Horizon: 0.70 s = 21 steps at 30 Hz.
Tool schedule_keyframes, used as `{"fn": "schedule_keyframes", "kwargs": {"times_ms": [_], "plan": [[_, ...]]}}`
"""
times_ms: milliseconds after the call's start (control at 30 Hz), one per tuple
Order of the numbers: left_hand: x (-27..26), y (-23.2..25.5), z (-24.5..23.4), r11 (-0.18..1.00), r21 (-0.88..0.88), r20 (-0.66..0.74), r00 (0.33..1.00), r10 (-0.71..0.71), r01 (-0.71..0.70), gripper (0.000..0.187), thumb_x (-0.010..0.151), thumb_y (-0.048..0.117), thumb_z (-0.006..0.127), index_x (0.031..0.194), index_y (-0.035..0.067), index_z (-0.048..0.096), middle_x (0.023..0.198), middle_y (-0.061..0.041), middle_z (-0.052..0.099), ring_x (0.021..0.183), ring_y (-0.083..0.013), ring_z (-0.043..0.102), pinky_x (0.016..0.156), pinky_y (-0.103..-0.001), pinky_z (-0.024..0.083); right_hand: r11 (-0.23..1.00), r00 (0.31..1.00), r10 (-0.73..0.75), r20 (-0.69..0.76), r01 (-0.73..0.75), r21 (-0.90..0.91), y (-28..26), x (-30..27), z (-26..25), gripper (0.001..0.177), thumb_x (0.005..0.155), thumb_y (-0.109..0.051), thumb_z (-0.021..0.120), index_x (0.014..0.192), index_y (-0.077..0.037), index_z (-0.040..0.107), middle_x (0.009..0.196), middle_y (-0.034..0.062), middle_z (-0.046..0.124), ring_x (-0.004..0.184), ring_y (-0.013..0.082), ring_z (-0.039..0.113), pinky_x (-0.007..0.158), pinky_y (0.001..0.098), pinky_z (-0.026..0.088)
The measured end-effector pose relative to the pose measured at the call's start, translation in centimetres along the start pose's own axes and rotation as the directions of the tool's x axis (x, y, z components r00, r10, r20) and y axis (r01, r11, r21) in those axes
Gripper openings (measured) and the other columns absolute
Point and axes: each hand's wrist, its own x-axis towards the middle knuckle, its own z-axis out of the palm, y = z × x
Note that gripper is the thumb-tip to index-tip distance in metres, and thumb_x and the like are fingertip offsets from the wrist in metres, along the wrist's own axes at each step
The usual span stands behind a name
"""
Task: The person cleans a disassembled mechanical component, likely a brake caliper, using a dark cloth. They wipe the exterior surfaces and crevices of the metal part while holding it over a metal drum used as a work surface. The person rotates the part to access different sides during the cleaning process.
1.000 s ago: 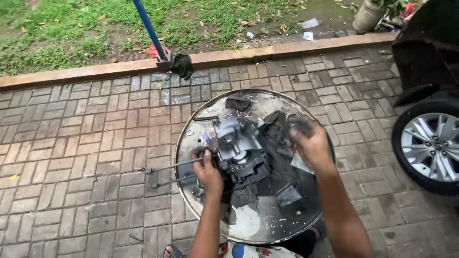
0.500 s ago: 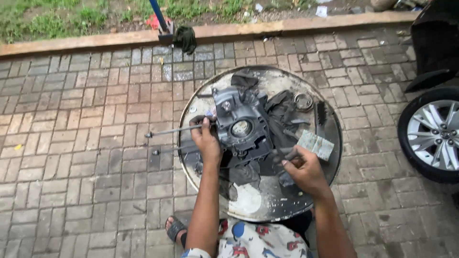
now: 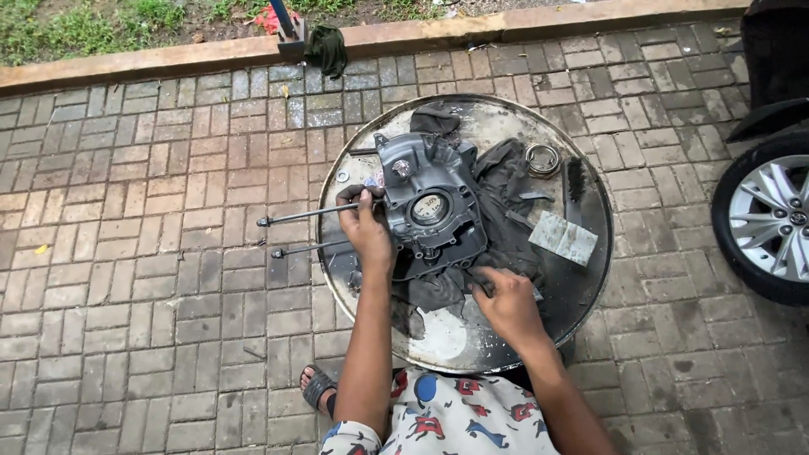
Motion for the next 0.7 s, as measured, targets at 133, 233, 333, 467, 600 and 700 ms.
{"fn": "schedule_keyframes", "kwargs": {"times_ms": [133, 233, 333, 467, 600, 700], "plan": [[0.0, -1.0, -1.3, 1.0, 0.01, 0.002, 1.0, 0.005, -0.005, 0.008, 0.103, 0.007, 0.054, 0.109, 0.011, 0.051, 0.082, -0.007, 0.064, 0.078, -0.0107, 0.061, 0.073, -0.022, 0.053, 0.976, 0.971, -0.197, -0.139, 0.18, -0.122, 4.6, 1.1, 5.0, 0.003, 0.08, -0.018, 0.079, 0.082, -0.016, 0.077, 0.074, 0.0059, 0.071, 0.077, 0.0262, 0.073, 0.068, 0.0346, 0.06], [-0.2, -2.3, -2.3, 0.999, 0.037, -0.007, 1.0, 0.007, -0.007, 0.008, 0.103, 0.006, 0.055, 0.11, 0.01, 0.052, 0.082, -0.008, 0.065, 0.078, -0.0107, 0.062, 0.074, -0.024, 0.054, 0.943, 0.943, -0.304, -0.133, 0.278, -0.184, 6.1, 1.3, 7.0, 0.004, 0.082, -0.011, 0.073, 0.086, -0.011, 0.075, 0.083, 0.0112, 0.069, 0.087, 0.0301, 0.071, 0.077, 0.0374, 0.059], [-1.1, -0.1, -0.7, 0.999, 0.046, -0.003, 1.0, 0.02, -0.02, 0.008, 0.104, 0.006, 0.054, 0.111, 0.01, 0.052, 0.082, -0.007, 0.065, 0.079, -0.0109, 0.062, 0.075, -0.025, 0.055, 0.91, 0.931, -0.362, -0.038, 0.344, -0.233, 7.6, 1.2, 8.2, 0.011, 0.089, -0.007, 0.059, 0.089, -0.006, 0.071, 0.088, 0.0145, 0.064, 0.091, 0.035, 0.068, 0.078, 0.04, 0.057], [-1.0, 0.2, -0.2, 0.999, -0.002, 0.015, 0.999, 0.044, -0.044, 0.008, 0.104, 0.006, 0.053, 0.111, 0.01, 0.052, 0.083, -0.007, 0.066, 0.081, -0.0107, 0.064, 0.075, -0.024, 0.055, 0.894, 0.938, -0.342, 0.06, 0.344, -0.288, 7.9, 0.6, 7.9, 0.016, 0.089, -0.009, 0.055, 0.094, -0.008, 0.07, 0.091, 0.0136, 0.063, 0.091, 0.0352, 0.067, 0.079, 0.0404, 0.057], [-0.8, -1.0, -0.7, 0.998, 0.005, 0.041, 0.997, 0.064, -0.064, 0.009, 0.104, 0.006, 0.052, 0.111, 0.011, 0.051, 0.085, -0.007, 0.066, 0.082, -0.011, 0.065, 0.072, -0.023, 0.055, 0.895, 0.948, -0.319, 0.016, 0.307, -0.325, 5.2, 0.5, 5.7, 0.023, 0.089, -0.008, 0.059, 0.106, -0.003, 0.072, 0.1, 0.0211, 0.066, 0.101, 0.0415, 0.068, 0.086, 0.0451, 0.056], [-0.5, -2.0, -1.8, 0.999, 0.024, 0.058, 0.997, 0.047, -0.048, 0.009, 0.104, 0.007, 0.051, 0.111, 0.011, 0.05, 0.085, -0.007, 0.066, 0.08, -0.0112, 0.064, 0.068, -0.023, 0.054, 0.883, 0.945, -0.326, -0.034, 0.291, -0.368, 3.0, -0.2, 4.0, 0.027, 0.084, -0.004, 0.061, 0.109, -0.001, 0.07, 0.102, 0.0236, 0.064, 0.099, 0.044, 0.067, 0.086, 0.0474, 0.056]]}}
